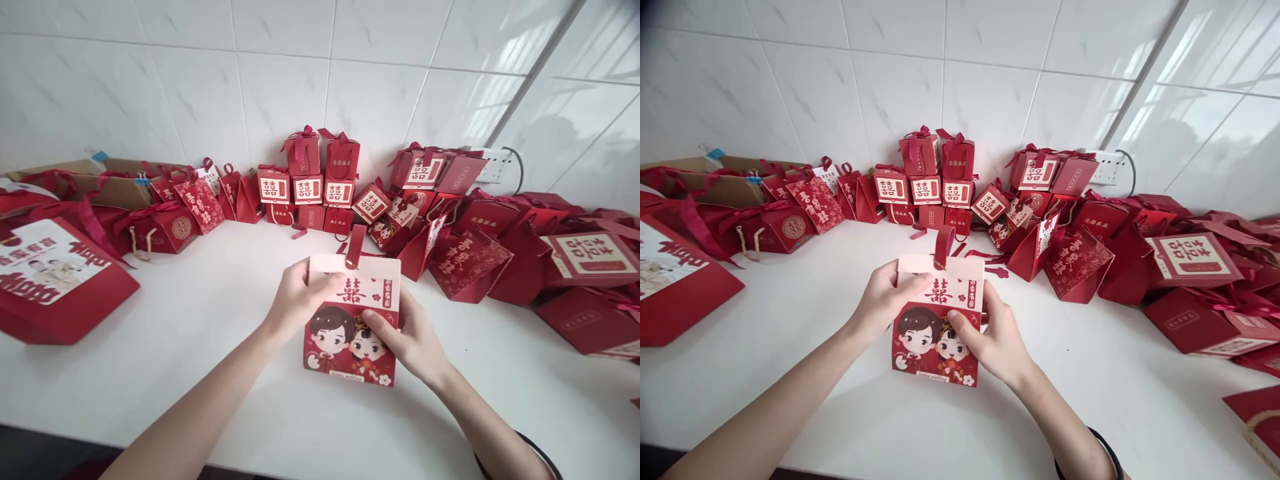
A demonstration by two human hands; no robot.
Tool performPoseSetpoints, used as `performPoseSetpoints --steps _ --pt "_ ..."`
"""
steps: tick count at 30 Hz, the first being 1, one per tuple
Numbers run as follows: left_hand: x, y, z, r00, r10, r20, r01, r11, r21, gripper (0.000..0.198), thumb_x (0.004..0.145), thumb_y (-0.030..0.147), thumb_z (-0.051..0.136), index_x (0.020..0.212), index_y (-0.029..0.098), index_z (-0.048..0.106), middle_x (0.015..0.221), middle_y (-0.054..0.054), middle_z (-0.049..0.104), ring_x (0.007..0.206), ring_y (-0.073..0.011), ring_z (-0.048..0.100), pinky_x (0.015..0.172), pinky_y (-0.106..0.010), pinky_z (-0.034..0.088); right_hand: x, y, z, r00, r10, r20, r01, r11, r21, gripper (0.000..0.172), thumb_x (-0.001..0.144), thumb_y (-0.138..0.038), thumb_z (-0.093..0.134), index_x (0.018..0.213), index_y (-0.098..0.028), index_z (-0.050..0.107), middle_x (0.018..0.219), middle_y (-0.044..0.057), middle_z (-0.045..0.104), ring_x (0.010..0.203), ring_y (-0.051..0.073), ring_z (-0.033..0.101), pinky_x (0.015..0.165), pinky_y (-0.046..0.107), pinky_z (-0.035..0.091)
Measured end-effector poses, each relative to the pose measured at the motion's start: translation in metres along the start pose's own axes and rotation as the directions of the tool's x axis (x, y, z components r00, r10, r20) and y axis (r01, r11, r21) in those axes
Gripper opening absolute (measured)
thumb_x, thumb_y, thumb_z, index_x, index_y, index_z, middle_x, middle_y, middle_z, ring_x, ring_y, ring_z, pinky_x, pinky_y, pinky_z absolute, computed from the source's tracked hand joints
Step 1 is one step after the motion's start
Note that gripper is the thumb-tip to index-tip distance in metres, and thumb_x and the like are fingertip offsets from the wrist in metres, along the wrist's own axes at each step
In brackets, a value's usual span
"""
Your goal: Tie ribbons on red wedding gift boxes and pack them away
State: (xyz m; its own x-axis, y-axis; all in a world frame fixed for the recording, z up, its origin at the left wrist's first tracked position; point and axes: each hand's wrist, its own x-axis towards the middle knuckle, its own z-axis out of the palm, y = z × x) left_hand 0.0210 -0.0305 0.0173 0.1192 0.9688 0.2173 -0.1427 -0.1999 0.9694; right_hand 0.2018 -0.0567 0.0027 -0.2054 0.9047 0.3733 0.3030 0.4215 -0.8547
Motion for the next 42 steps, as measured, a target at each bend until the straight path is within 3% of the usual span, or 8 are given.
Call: performPoseSetpoints --steps 7,10,12,14,19,27,33,42 --pt "-0.006 -0.001 0.007 0.999 0.037 -0.039 -0.039 0.999 -0.037 0.020 0.071 0.033 0.073 0.077 0.015 0.069 0.071 -0.002 0.069 0.067 -0.0150 0.063 0.060 -0.023 0.050 -0.005 -0.010 0.001 0.995 -0.093 0.042 0.098 0.984 -0.146 0.023 0.085 -0.032 0.055 0.105 -0.020 0.052 0.087 0.005 0.070 0.070 0.017 0.066 0.058 0.027 0.055" --pt "-0.008 0.001 0.008 0.999 0.018 -0.034 -0.018 1.000 0.010 0.019 0.070 0.032 0.073 0.074 0.014 0.070 0.067 -0.003 0.067 0.063 -0.0151 0.061 0.055 -0.024 0.049 -0.006 -0.009 0.002 0.978 -0.181 -0.107 0.164 0.975 -0.152 0.031 0.084 -0.033 0.058 0.110 -0.022 0.047 0.096 0.006 0.066 0.081 0.018 0.065 0.061 0.028 0.055" --pt "-0.012 0.003 0.012 1.000 0.017 -0.005 -0.016 0.999 0.048 0.016 0.070 0.030 0.072 0.071 0.014 0.069 0.065 -0.002 0.066 0.060 -0.0142 0.059 0.053 -0.022 0.047 -0.007 -0.008 0.001 0.926 -0.286 -0.248 0.244 0.952 -0.186 0.035 0.082 -0.030 0.062 0.112 -0.023 0.045 0.104 0.008 0.061 0.093 0.020 0.062 0.069 0.031 0.055" --pt "-0.017 0.004 0.016 0.999 0.024 0.034 -0.027 0.996 0.084 0.014 0.070 0.027 0.071 0.066 0.014 0.066 0.061 -0.001 0.063 0.057 -0.0128 0.058 0.050 -0.021 0.044 -0.007 -0.009 0.000 0.877 -0.384 -0.290 0.308 0.911 -0.275 0.029 0.081 -0.025 0.063 0.106 -0.023 0.048 0.099 0.006 0.060 0.091 0.019 0.061 0.072 0.032 0.053" --pt "-0.025 0.005 0.024 0.996 0.053 0.075 -0.063 0.988 0.141 0.017 0.071 0.025 0.068 0.061 0.014 0.059 0.058 0.001 0.058 0.053 -0.0102 0.052 0.046 -0.018 0.039 -0.006 -0.016 -0.003 0.821 -0.537 -0.196 0.409 0.791 -0.455 0.013 0.081 -0.013 0.061 0.088 -0.022 0.055 0.076 0.001 0.059 0.067 0.014 0.058 0.058 0.026 0.049" --pt "-0.026 0.002 0.023 0.999 0.042 0.034 -0.048 0.977 0.209 0.029 0.073 0.026 0.066 0.055 0.015 0.045 0.055 0.004 0.040 0.051 -0.0063 0.038 0.043 -0.016 0.031 -0.005 -0.016 -0.006 0.729 -0.680 -0.081 0.487 0.598 -0.637 0.014 0.080 -0.011 0.065 0.085 -0.021 0.057 0.081 0.004 0.066 0.074 0.015 0.065 0.061 0.027 0.053" --pt "-0.026 0.002 0.025 0.998 0.062 0.014 -0.063 0.974 0.218 0.028 0.072 0.025 0.066 0.055 0.015 0.046 0.055 0.003 0.042 0.052 -0.0070 0.039 0.044 -0.017 0.031 -0.005 -0.015 -0.007 0.663 -0.748 -0.010 0.486 0.442 -0.754 0.016 0.078 -0.011 0.066 0.087 -0.021 0.058 0.081 0.005 0.070 0.071 0.018 0.066 0.063 0.030 0.053" --pt "-0.026 0.002 0.024 0.996 0.071 0.052 -0.079 0.980 0.181 0.024 0.072 0.021 0.065 0.056 0.015 0.048 0.054 0.005 0.043 0.049 -0.0058 0.039 0.043 -0.016 0.032 -0.007 -0.013 -0.010 0.663 -0.749 -0.008 0.480 0.433 -0.763 0.018 0.080 -0.009 0.065 0.092 -0.021 0.058 0.080 0.003 0.070 0.068 0.014 0.066 0.058 0.023 0.053"
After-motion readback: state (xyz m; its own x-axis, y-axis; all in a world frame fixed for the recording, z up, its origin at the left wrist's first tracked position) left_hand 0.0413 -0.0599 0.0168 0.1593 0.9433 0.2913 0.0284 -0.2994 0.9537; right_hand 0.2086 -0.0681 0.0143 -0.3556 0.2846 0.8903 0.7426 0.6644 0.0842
